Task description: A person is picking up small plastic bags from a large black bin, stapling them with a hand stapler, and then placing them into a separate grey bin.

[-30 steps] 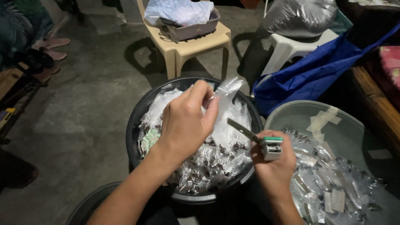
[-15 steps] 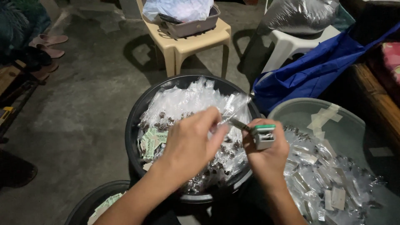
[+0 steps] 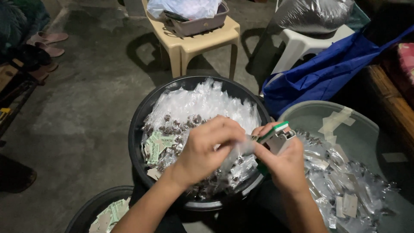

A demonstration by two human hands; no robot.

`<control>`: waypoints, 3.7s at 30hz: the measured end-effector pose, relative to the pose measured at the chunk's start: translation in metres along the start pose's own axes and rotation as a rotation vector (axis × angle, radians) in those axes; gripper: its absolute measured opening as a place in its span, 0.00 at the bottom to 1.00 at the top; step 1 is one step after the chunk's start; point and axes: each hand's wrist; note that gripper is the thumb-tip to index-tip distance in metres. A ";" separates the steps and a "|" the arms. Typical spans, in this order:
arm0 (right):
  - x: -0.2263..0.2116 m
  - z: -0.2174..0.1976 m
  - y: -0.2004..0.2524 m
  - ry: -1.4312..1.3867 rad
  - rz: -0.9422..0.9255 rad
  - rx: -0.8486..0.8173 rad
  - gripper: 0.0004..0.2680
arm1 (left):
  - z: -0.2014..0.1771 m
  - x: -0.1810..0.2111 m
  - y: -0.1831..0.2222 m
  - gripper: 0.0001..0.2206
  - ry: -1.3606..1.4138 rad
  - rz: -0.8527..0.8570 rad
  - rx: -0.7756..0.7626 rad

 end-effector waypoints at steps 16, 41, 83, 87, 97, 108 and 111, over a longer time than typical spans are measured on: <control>0.055 -0.029 -0.027 -0.993 0.303 0.444 0.11 | 0.047 -0.025 0.052 0.20 -0.084 -0.472 0.122; 0.113 -0.029 -0.020 -0.020 0.443 0.233 0.12 | 0.017 -0.094 0.004 0.07 0.099 -1.013 -0.445; -0.022 -0.045 -0.014 0.526 -0.229 0.239 0.07 | 0.026 0.024 -0.025 0.23 -0.315 -0.601 -0.198; -0.031 -0.050 -0.004 0.332 -0.182 0.157 0.10 | 0.052 0.009 -0.031 0.13 0.101 -0.220 0.010; -0.009 -0.069 -0.001 -0.124 -0.011 0.231 0.12 | 0.067 0.008 -0.010 0.20 0.072 -0.124 -0.077; -0.005 -0.019 -0.020 0.113 -0.333 0.513 0.08 | 0.104 -0.019 0.012 0.10 -0.111 -0.307 0.063; 0.070 -0.042 -0.042 0.081 -0.225 0.528 0.13 | 0.105 -0.006 0.015 0.08 -0.167 -0.290 0.031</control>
Point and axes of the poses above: each hand's wrist, its own y-axis away from the middle knuckle, its own z-axis out of the palm, x = y × z, and after that the axes turned 11 degrees about -y, right-handed
